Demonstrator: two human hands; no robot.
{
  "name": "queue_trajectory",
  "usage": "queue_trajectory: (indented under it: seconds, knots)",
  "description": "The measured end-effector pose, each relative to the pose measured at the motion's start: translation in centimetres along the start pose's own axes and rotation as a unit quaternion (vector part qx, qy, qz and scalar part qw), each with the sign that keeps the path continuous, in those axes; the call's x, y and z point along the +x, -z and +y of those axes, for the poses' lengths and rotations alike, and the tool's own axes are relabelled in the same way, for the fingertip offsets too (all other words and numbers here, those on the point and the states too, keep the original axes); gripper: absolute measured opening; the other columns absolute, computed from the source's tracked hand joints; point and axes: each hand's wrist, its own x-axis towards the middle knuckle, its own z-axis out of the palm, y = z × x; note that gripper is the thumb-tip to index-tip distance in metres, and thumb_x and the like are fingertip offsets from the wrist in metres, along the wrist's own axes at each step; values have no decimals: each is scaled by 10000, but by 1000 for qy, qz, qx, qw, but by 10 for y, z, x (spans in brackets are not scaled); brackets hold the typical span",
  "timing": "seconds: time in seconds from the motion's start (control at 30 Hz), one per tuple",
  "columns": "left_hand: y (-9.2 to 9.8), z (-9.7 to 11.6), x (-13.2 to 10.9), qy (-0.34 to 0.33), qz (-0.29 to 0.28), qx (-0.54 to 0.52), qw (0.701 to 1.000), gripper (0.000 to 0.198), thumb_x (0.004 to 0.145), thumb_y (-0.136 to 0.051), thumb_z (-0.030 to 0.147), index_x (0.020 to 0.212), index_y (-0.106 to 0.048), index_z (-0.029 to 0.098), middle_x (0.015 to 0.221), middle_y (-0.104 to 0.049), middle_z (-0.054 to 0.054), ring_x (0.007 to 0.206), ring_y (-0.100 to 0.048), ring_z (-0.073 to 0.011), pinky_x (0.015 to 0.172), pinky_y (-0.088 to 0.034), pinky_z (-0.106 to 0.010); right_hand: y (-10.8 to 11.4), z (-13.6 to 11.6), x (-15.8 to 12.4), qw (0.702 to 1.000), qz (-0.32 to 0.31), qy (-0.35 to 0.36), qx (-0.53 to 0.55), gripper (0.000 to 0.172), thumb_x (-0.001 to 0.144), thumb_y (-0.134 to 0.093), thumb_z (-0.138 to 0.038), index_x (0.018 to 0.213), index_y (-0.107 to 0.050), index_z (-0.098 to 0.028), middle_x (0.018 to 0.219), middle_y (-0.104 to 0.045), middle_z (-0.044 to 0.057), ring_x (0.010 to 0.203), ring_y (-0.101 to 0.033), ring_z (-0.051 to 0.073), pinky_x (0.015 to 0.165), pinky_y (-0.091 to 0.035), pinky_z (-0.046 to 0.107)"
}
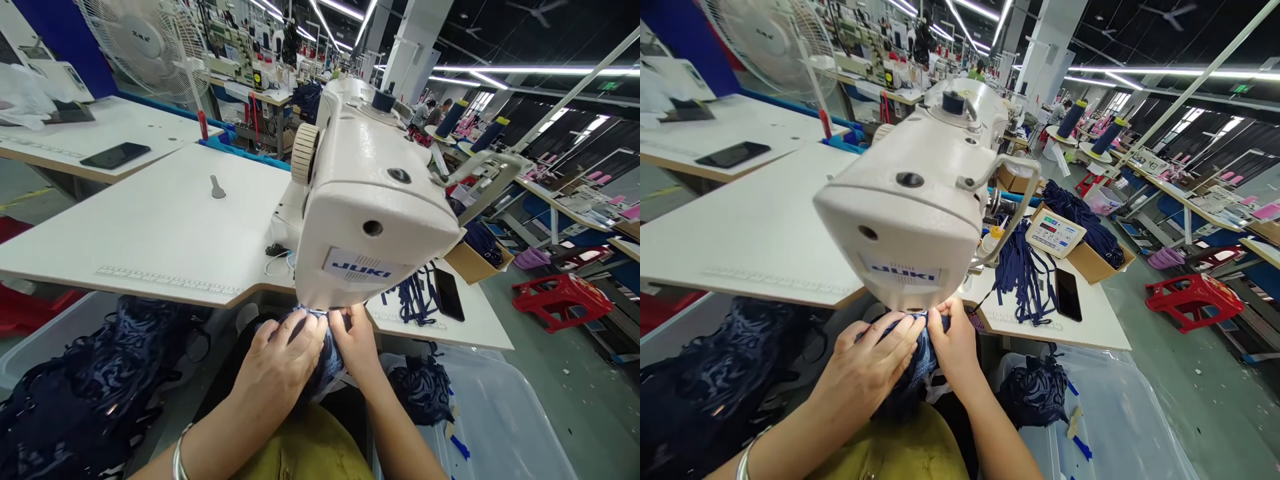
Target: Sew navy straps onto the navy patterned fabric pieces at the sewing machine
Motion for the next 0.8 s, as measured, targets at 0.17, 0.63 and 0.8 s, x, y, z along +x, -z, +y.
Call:
queue_trajectory:
  seconds: [0.17,0.63,0.8]
  knots:
    - [0,-1,0,-5,5,8,1000,303,943,-445,194,1196,-613,205,1154,-682,-32,1070,-596,-226,871,-335,-383,6,10,1,1000,-7,17,1,172,894,-498,-366,824,-528,-211,748,-599,-17,709,-565,154,688,-433,273]
    - [1,1,1,-51,8,28,998,357,943,-427,319,1212,-592,151,1122,-656,-70,1063,-561,-242,910,-404,-358,82,70,-11,995,-85,-22,-52,321,843,-600,-459,675,-479,-215,644,-484,-28,616,-462,154,588,-346,268]
    - [3,10,-5,-41,-42,-8,998,743,830,-402,710,1313,-500,154,1228,-596,-138,1210,-491,-335,973,-408,-430,81,74,-18,976,-145,-126,99,375,848,-568,-534,675,-469,-217,602,-527,-16,592,-477,163,609,-362,287]
